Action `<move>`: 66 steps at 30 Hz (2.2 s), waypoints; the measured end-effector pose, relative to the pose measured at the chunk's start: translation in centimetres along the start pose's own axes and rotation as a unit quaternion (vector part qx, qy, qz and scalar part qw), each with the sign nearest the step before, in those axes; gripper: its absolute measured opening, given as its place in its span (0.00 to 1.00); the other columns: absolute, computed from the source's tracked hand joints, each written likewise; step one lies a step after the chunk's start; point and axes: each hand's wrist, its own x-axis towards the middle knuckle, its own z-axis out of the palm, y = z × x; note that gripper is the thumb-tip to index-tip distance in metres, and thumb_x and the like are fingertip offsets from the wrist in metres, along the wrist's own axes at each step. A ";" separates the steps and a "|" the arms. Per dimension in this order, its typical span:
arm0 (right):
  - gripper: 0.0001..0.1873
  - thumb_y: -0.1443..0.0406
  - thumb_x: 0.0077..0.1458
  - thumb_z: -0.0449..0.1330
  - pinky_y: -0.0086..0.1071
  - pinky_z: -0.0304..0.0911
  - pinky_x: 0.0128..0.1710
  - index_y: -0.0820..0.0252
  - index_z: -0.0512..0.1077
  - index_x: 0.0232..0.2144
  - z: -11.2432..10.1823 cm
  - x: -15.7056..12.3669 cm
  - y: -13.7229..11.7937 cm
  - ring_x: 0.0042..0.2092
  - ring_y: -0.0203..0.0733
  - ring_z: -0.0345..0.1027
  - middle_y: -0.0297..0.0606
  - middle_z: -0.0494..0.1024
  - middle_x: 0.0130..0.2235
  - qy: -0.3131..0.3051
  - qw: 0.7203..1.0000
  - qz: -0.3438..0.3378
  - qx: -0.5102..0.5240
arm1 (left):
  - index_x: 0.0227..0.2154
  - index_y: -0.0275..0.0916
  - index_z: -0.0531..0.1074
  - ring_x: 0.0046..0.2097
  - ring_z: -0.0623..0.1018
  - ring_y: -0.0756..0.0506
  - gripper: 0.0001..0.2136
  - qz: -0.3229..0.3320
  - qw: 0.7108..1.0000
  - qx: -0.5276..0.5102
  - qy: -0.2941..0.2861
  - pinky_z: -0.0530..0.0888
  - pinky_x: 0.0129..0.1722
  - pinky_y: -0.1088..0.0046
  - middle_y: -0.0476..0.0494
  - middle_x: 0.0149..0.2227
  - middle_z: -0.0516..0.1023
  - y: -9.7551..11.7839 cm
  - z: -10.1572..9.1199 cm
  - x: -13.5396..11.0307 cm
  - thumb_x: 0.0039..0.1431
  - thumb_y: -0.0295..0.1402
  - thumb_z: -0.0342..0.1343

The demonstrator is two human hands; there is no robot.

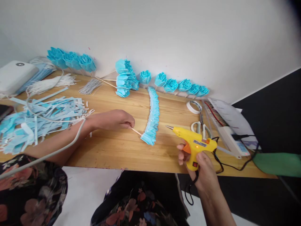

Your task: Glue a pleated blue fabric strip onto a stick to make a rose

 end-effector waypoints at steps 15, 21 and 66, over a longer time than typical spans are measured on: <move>0.17 0.53 0.54 0.63 0.32 0.64 0.27 0.59 0.79 0.38 0.0 0.7 1.9 0.28 0.39 0.67 0.42 0.78 0.32 -0.025 0.999 -0.002 -0.045 | 0.33 0.37 0.76 0.38 0.74 0.47 0.07 0.085 0.995 -0.020 0.056 0.67 0.39 0.73 0.43 0.33 0.77 1.4 1.1 0.5 0.64 0.31 0.54; 0.17 0.52 0.51 0.65 0.32 0.63 0.25 0.57 0.78 0.38 0.2 0.9 1.8 0.26 0.38 0.66 0.43 0.80 0.37 -0.006 0.999 -0.006 -0.045 | 0.32 0.41 0.77 0.37 0.75 0.47 0.08 0.128 0.991 -0.027 0.032 0.67 0.42 0.70 0.44 0.33 0.79 3.1 2.5 1.0 0.64 0.29 0.54; 0.16 0.53 0.51 0.66 0.33 0.65 0.26 0.57 0.78 0.36 0.1 0.9 2.1 0.29 0.39 0.67 0.43 0.80 0.36 -0.004 1.000 -0.014 -0.012 | 0.39 0.45 0.81 0.32 0.79 0.49 0.12 0.090 0.995 -0.034 0.009 0.63 0.30 0.76 0.45 0.36 0.84 4.4 2.2 -0.3 0.65 0.27 0.52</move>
